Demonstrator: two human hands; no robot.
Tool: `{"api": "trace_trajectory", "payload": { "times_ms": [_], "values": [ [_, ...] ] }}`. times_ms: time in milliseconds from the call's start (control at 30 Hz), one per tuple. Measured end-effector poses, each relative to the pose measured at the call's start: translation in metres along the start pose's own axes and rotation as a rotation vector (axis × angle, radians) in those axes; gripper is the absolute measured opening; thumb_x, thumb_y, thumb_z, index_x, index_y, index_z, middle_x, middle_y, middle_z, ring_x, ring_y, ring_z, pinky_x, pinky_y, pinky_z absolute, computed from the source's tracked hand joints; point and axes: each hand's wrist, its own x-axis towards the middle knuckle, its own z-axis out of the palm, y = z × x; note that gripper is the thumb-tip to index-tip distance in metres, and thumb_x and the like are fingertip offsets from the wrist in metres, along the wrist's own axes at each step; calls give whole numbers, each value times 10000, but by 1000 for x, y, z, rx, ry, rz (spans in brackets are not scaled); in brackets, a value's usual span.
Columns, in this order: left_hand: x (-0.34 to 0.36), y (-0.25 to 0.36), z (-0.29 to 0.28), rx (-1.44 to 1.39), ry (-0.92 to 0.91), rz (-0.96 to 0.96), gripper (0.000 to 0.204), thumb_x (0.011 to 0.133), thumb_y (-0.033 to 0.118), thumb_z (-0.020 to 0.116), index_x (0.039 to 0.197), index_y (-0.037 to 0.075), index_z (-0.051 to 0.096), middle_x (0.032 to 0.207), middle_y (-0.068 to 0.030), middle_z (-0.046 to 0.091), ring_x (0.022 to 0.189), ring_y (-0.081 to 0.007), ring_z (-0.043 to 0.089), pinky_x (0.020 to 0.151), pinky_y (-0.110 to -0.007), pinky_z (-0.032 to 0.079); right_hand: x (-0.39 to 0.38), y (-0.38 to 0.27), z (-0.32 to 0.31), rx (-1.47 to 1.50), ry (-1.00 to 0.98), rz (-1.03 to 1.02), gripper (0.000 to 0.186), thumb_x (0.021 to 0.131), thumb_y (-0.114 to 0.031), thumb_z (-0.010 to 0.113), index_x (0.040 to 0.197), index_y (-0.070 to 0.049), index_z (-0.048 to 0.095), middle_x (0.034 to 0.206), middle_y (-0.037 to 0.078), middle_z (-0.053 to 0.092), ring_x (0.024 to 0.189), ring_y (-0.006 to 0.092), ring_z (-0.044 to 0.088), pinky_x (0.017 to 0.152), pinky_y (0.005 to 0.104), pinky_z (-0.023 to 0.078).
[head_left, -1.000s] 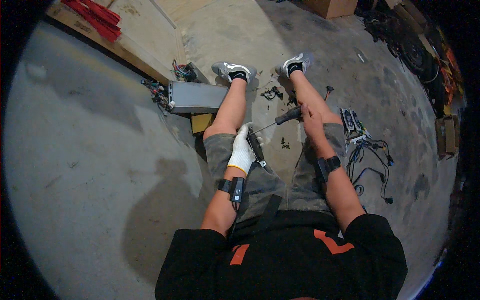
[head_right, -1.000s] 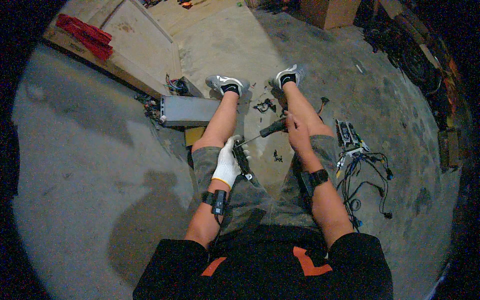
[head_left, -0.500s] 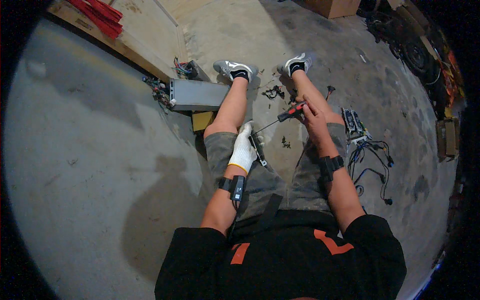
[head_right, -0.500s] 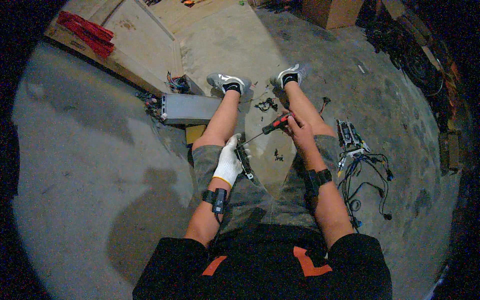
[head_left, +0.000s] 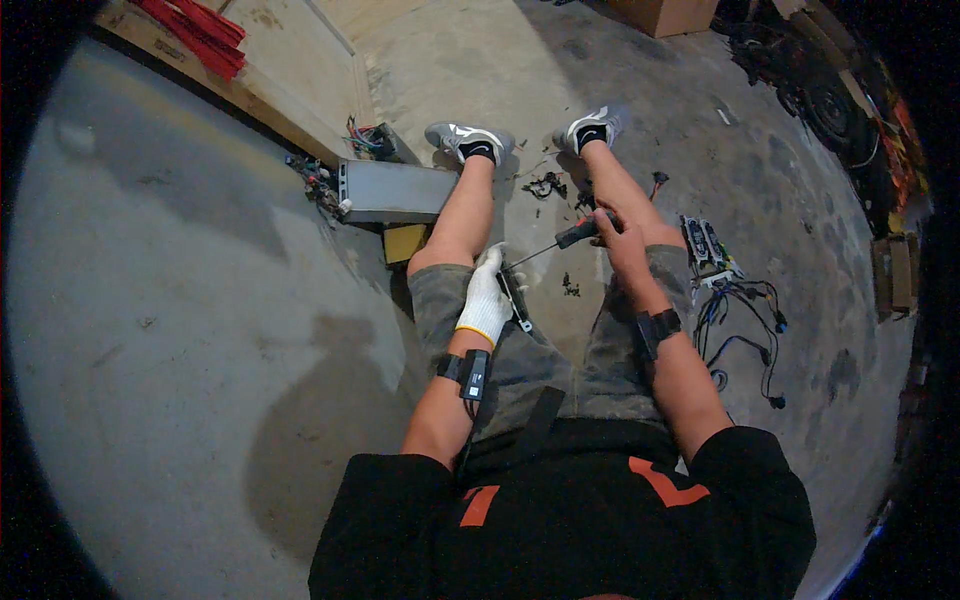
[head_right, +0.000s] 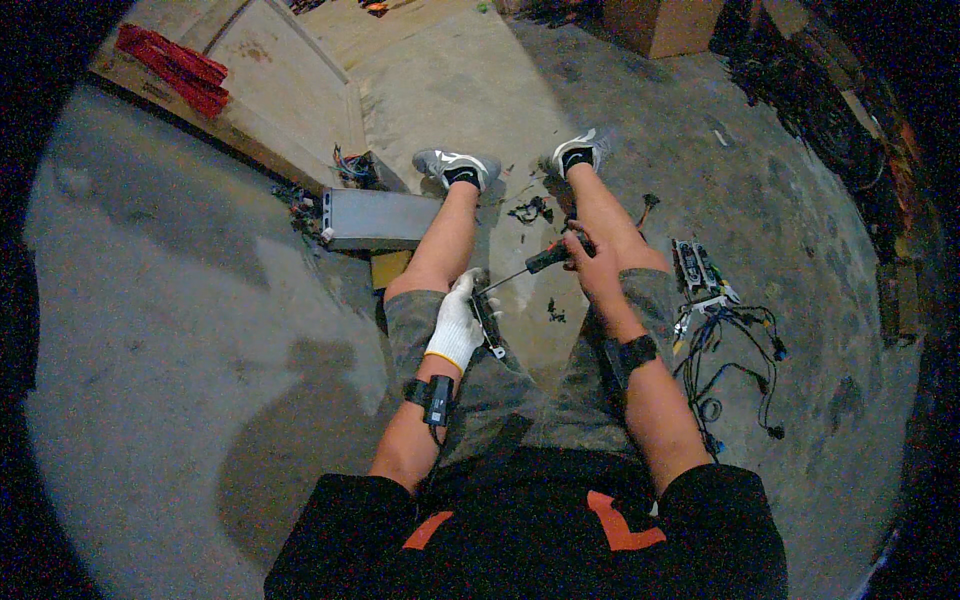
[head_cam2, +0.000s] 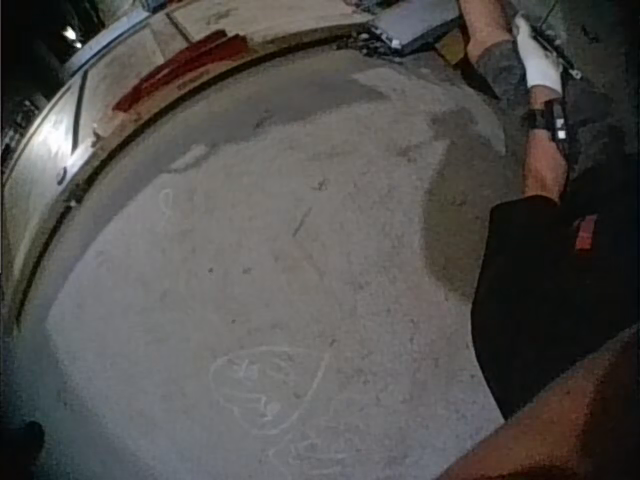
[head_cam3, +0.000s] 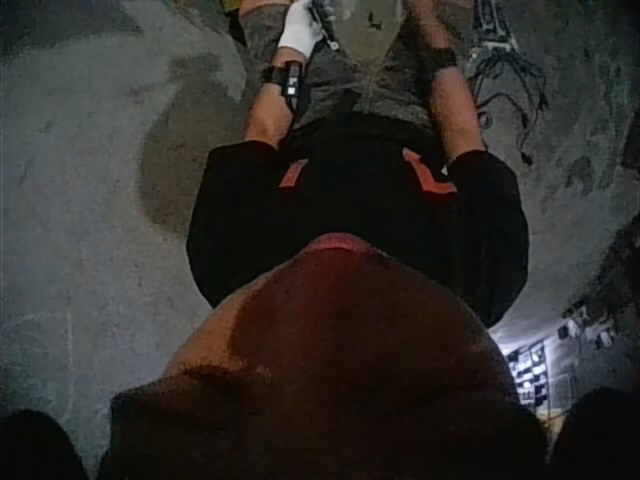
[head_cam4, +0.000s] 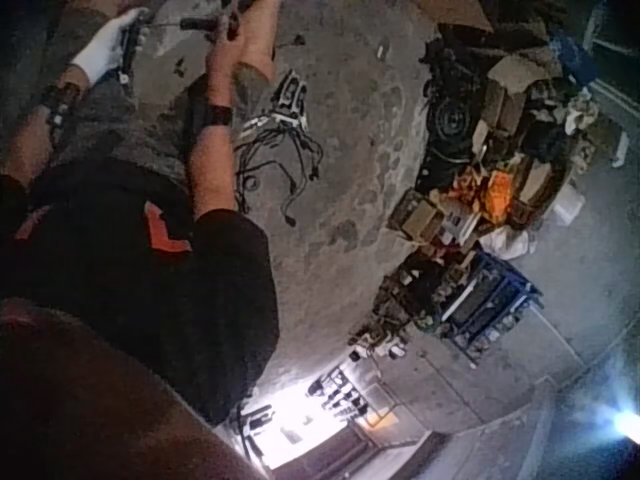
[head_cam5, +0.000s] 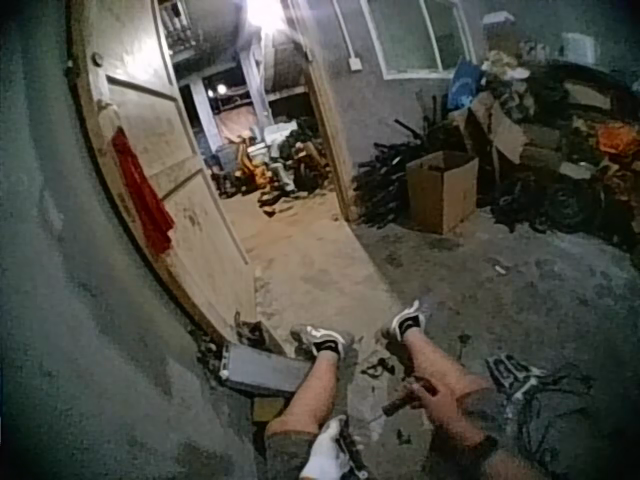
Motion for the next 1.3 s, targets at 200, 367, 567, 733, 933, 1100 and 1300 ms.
{"api": "trace_trajectory", "payload": {
  "times_ms": [200, 367, 567, 733, 933, 1100, 1300],
  "values": [
    [5, -2, -6, -33, 21, -1, 257, 1016, 404, 484, 1153, 213, 588, 924, -62, 624, 681, -246, 593, 598, -452, 521, -3, 3, 6, 401, 8, -7, 358, 1022, -281, 545, 1290, -52, 606, 979, 23, 663, 826, 83, 592, 730, 239, 506],
    [6, -2, -3, -88, -1, -10, 258, 1015, 401, 485, 1163, 212, 579, 932, -65, 625, 682, -246, 591, 594, -448, 522, 8, 25, -16, -212, 5, -67, 370, 1035, -269, 516, 1324, -50, 585, 1091, 34, 670, 933, 87, 607, 774, 244, 507],
    [-2, 0, 2, -95, 31, 27, 293, 989, 385, 549, 1186, 177, 607, 933, -34, 587, 634, -220, 586, 575, -402, 507, -2, 5, 2, 175, 46, -38, 373, 1041, -304, 500, 1201, -4, 653, 951, 23, 653, 829, 98, 597, 775, 256, 501],
    [-4, 2, 4, -79, 50, 15, 295, 988, 393, 550, 1191, 185, 598, 922, -28, 581, 641, -216, 588, 574, -406, 503, 4, 12, -12, -188, -44, 57, 407, 1034, -294, 518, 1337, -25, 554, 1081, 44, 673, 883, 114, 630, 739, 256, 523],
    [-2, 1, 5, -8, 40, 4, 270, 1011, 391, 505, 1206, 217, 573, 943, -44, 595, 686, -231, 586, 599, -431, 523, 7, 17, 1, 182, 38, -169, 382, 1030, -312, 524, 1233, 3, 595, 1016, 62, 686, 891, 121, 654, 689, 272, 536],
    [-3, 3, -5, -2, 49, 25, 283, 1012, 399, 500, 1210, 211, 573, 972, -42, 592, 695, -227, 590, 609, -434, 523, -6, -11, 4, -291, 4, 175, 356, 1036, -271, 513, 1236, 11, 600, 1046, 48, 681, 913, 118, 645, 741, 268, 540],
    [-3, 2, 2, 10, 24, 23, 307, 1010, 407, 504, 1221, 193, 569, 973, -53, 602, 704, -230, 593, 621, -435, 518, 0, 9, -2, 317, 14, -88, 321, 1009, -262, 574, 1173, 5, 641, 910, 33, 685, 823, 100, 628, 664, 280, 518]
  ]
}}
